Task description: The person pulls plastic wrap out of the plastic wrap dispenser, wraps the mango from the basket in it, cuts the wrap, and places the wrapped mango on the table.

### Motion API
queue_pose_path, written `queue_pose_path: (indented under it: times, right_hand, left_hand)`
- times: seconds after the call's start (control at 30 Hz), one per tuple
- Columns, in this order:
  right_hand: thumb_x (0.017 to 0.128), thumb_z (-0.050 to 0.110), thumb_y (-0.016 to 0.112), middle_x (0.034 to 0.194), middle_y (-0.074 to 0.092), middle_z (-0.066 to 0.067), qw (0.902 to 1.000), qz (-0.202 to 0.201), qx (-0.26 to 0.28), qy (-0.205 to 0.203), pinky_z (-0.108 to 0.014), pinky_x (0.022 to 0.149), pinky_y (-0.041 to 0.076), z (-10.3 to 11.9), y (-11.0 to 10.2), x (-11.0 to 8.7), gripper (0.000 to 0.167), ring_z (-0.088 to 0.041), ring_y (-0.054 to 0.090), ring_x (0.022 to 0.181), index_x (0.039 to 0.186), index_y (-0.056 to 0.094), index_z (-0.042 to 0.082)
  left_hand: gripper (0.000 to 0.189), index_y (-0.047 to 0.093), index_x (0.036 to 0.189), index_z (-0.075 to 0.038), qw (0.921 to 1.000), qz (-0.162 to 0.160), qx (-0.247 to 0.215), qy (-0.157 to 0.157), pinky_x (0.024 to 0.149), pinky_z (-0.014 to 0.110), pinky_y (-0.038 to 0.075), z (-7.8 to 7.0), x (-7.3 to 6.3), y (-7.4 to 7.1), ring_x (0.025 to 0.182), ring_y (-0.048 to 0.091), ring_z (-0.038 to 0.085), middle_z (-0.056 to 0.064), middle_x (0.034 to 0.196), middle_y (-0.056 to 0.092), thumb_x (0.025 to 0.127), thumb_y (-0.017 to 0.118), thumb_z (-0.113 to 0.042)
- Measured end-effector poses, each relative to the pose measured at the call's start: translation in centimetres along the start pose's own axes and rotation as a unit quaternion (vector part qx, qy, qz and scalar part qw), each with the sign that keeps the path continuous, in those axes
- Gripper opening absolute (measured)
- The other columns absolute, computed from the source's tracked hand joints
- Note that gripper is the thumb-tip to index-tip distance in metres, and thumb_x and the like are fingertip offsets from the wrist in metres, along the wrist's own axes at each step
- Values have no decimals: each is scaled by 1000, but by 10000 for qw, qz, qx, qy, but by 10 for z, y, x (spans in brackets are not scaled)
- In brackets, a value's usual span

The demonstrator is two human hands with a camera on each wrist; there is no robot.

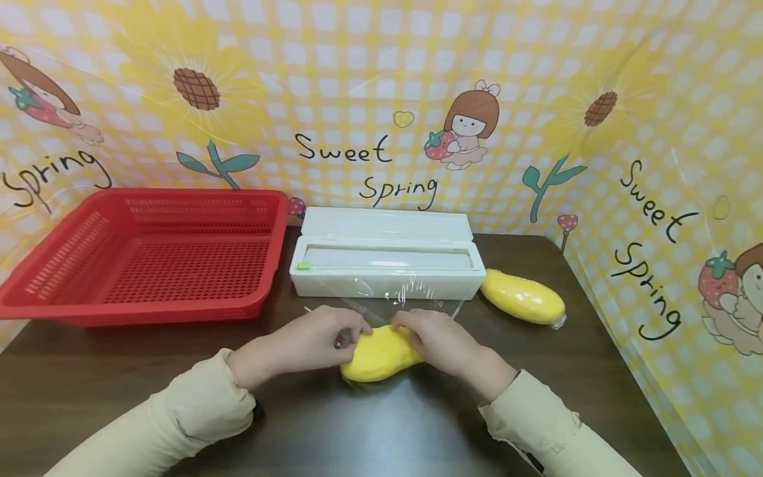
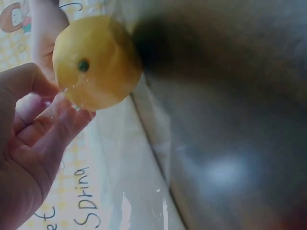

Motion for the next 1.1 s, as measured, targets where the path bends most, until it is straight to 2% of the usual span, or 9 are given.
queue_pose_path:
  times: [0.1, 0.3, 0.4, 0.53, 0.67, 0.77, 0.87, 1.0, 1.1]
  right_hand:
    - [89, -13, 59, 97, 72, -2, 9998, 28, 59, 174, -38, 79, 57, 0, -3, -2, 26, -18, 68, 87, 102, 70, 7]
    - [90, -7, 54, 115, 71, -8, 9968, 448, 335, 565, -45, 91, 54, 1, -7, -8, 30, -25, 67, 106, 113, 71, 3]
    - [89, 3, 62, 127, 67, -8, 9940, 860, 405, 535, -45, 96, 51, 3, -4, -12, 38, -24, 62, 114, 127, 67, 4]
    - [83, 15, 81, 143, 58, -9, 9880, 1449, 329, 421, -46, 101, 48, 4, 3, -18, 65, -26, 55, 123, 143, 57, 9]
    - [75, 14, 92, 149, 53, -14, 9866, 1589, 228, 285, -47, 100, 49, 6, 5, -21, 82, -29, 54, 124, 147, 53, 8]
    - [75, 10, 92, 146, 55, -16, 9899, 1416, 78, 73, -45, 98, 51, 10, 3, -20, 79, -29, 57, 120, 145, 55, 6]
    - [78, 9, 89, 143, 58, -16, 9917, 1282, 13, -68, -44, 95, 52, 12, 3, -18, 72, -29, 59, 117, 143, 58, 5]
    - [83, 15, 87, 142, 59, -17, 9907, 1358, 35, -88, -44, 96, 52, 11, 1, -14, 66, -31, 60, 117, 142, 60, 4]
    - [85, 19, 85, 141, 60, -17, 9887, 1497, 51, -30, -45, 96, 52, 7, -2, -10, 65, -32, 61, 117, 142, 60, 3]
  left_hand:
    - [18, 69, 92, -11, 9998, -27, -180, 22, 75, 25, 52, 0, -1, 4, 88, 60, 16, 2, 103, 72, 85, 67, 5]
    - [32, 76, 117, -4, 9996, -77, -54, 278, 86, 28, 55, -2, -8, 10, 100, 67, 13, 6, 115, 74, 90, 64, 8]
    - [34, 74, 123, -5, 9992, 16, -86, 398, 91, 28, 54, -4, -14, 16, 108, 67, 12, 7, 122, 72, 93, 63, 6]
    - [41, 71, 130, -6, 9985, 119, -76, 522, 101, 31, 49, -10, -20, 25, 121, 63, 16, 8, 134, 65, 94, 59, 9]
    - [42, 71, 129, -6, 9982, 40, 130, 590, 104, 34, 47, -15, -21, 27, 124, 61, 21, 8, 135, 64, 93, 59, 11]
    - [37, 74, 125, -6, 9976, -42, 313, 615, 100, 33, 51, -17, -21, 22, 119, 65, 19, 7, 127, 70, 92, 63, 9]
    - [34, 75, 122, -6, 9971, 9, 377, 667, 99, 33, 52, -20, -21, 11, 116, 67, 18, 6, 122, 73, 93, 63, 8]
    - [33, 76, 118, -6, 9954, 143, 276, 904, 102, 34, 50, -25, -21, -4, 119, 65, 19, 7, 125, 71, 92, 65, 10]
    - [31, 77, 114, -6, 9943, 85, 118, 1061, 101, 33, 50, -28, -16, -10, 118, 66, 19, 7, 124, 72, 91, 66, 11]
Point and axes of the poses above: each hand's wrist, its own x-axis towards the middle knuckle, its own y-axis out of the palm, z = x × y, the point moved 8 cm from there along x, towards the middle knuckle
